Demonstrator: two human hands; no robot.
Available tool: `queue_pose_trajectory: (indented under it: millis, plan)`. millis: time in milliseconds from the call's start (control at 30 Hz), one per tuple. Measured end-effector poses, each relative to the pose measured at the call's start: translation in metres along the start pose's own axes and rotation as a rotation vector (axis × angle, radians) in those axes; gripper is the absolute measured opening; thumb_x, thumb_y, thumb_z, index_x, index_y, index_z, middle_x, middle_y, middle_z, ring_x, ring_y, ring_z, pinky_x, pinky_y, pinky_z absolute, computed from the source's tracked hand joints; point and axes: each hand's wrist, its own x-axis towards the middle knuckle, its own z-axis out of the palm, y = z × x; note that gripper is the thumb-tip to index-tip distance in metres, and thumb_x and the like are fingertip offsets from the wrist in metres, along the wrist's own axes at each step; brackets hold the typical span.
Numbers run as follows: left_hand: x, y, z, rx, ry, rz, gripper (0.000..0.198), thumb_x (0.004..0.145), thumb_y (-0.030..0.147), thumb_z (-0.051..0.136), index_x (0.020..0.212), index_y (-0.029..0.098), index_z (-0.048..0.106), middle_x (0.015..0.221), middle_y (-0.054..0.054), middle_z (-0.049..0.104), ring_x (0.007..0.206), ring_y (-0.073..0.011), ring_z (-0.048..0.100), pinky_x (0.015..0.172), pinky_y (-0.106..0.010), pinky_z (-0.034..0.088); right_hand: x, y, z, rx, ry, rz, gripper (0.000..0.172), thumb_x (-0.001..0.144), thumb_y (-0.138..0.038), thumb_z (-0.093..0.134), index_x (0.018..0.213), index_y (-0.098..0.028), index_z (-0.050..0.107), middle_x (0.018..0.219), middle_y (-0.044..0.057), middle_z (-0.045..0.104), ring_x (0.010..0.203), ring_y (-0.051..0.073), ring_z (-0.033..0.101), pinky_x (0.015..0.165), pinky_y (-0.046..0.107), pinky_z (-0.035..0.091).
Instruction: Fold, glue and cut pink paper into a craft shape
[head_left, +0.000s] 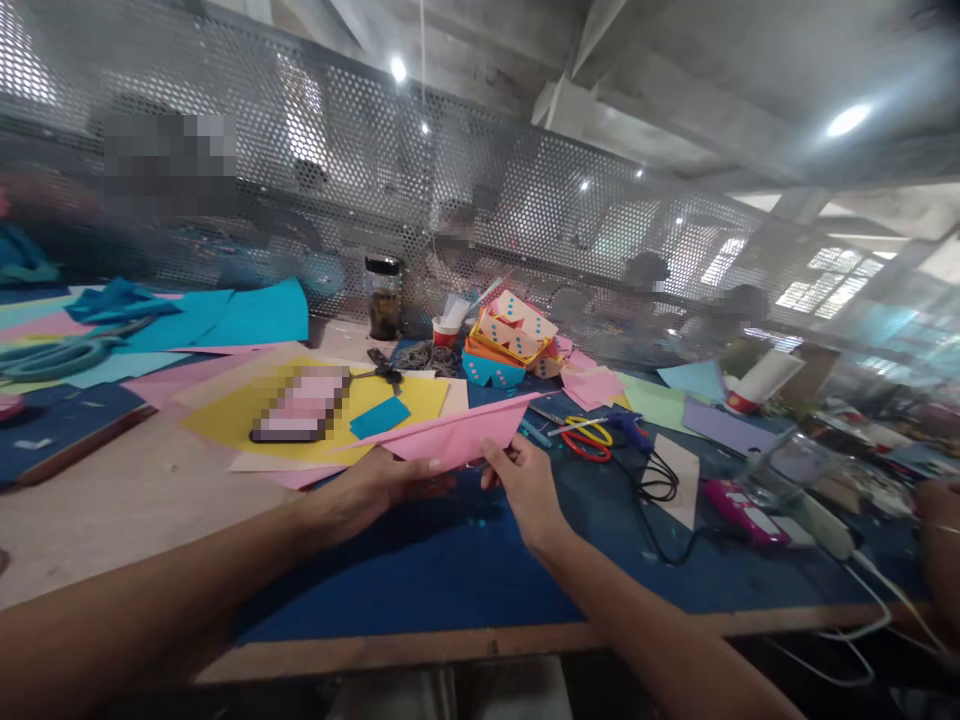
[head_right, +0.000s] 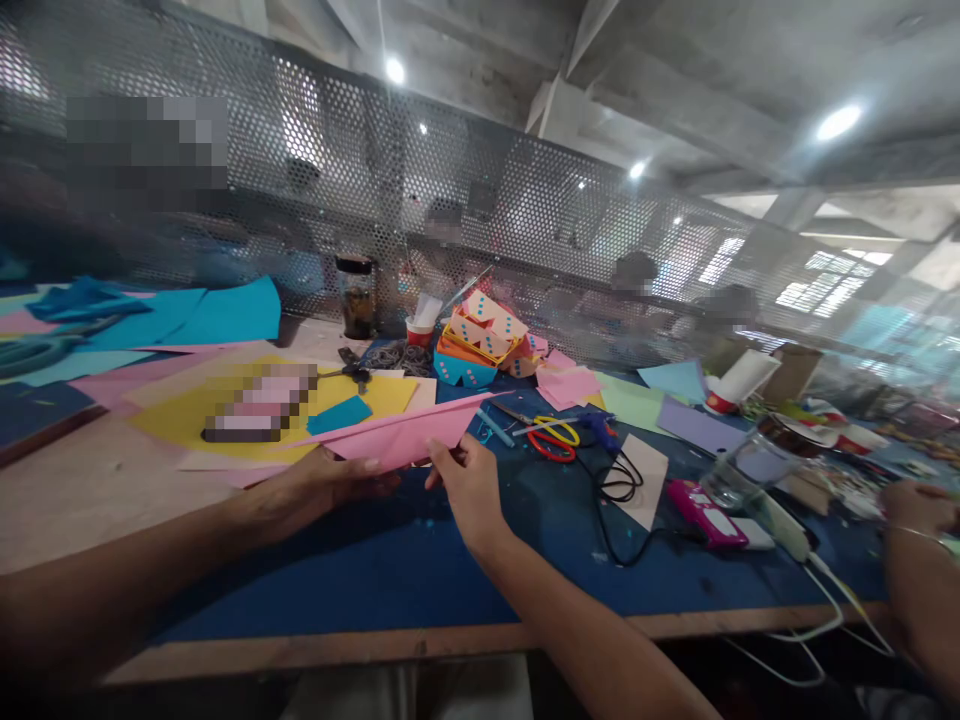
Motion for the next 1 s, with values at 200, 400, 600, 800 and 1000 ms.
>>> queue_pose_trajectory:
  millis: [200, 400, 600, 800, 1000]
  plan:
    - [-0.002, 0.002, 0.001, 0.103, 0.126, 0.015, 0.046, 0.073, 0.049, 0.092, 0.109, 0.021, 0.085, 0.119, -0.010, 0.082, 0.110, -0.0294, 0.074, 0.102, -0.039, 0.058, 0.003, 0.002, 0.010, -0.020, -0.039, -0.008, 0.036, 0.090, -0.054, 0.072, 0.082, -0.018, 0.072, 0.055, -0.001, 0.065, 0.052, 0.014, 0.056, 0.055, 0.026, 0.041]
    - [0.001, -0.001, -0.005, 0.145, 0.240, -0.003, 0.046, 0.065, 0.054, 0.095, 0.094, 0.019, 0.087, 0.103, -0.010, 0.084, 0.094, -0.0258, 0.074, 0.093, -0.036, 0.060, 0.000, -0.002, 0.013, -0.091, -0.083, -0.043, 0.043, 0.095, -0.060, 0.066, 0.088, -0.018, 0.071, 0.064, 0.002, 0.072, 0.057, 0.016, 0.062, 0.060, 0.026, 0.046]
    - [0.007, -0.002, -0.016, 0.169, 0.327, 0.011, 0.042, 0.064, 0.053, 0.096, 0.088, 0.019, 0.087, 0.094, -0.010, 0.084, 0.090, -0.0269, 0.076, 0.085, -0.035, 0.062, 0.012, -0.007, -0.021, -0.346, -0.112, -0.124, 0.043, 0.109, -0.051, 0.042, 0.102, -0.020, 0.071, 0.094, 0.005, 0.079, 0.072, 0.016, 0.072, 0.073, 0.028, 0.055]
    - [0.009, -0.004, -0.020, 0.156, 0.322, 0.030, 0.044, 0.061, 0.055, 0.098, 0.086, 0.021, 0.087, 0.092, -0.008, 0.084, 0.090, -0.0247, 0.077, 0.083, -0.029, 0.064, 0.051, 0.002, -0.111, -0.896, 0.055, -0.149, 0.018, 0.103, -0.020, 0.056, 0.108, -0.021, 0.073, 0.122, 0.009, 0.072, 0.118, 0.023, 0.065, 0.110, 0.042, 0.047]
    - [0.010, -0.002, -0.019, 0.141, 0.334, 0.019, 0.051, 0.054, 0.060, 0.100, 0.083, 0.020, 0.087, 0.090, -0.008, 0.084, 0.087, -0.0225, 0.076, 0.079, -0.026, 0.063, 0.064, 0.019, -0.153, -1.348, 0.102, -0.025, 0.033, 0.103, -0.038, 0.068, 0.130, -0.019, 0.067, 0.137, 0.010, 0.066, 0.120, 0.027, 0.066, 0.103, 0.051, 0.057]
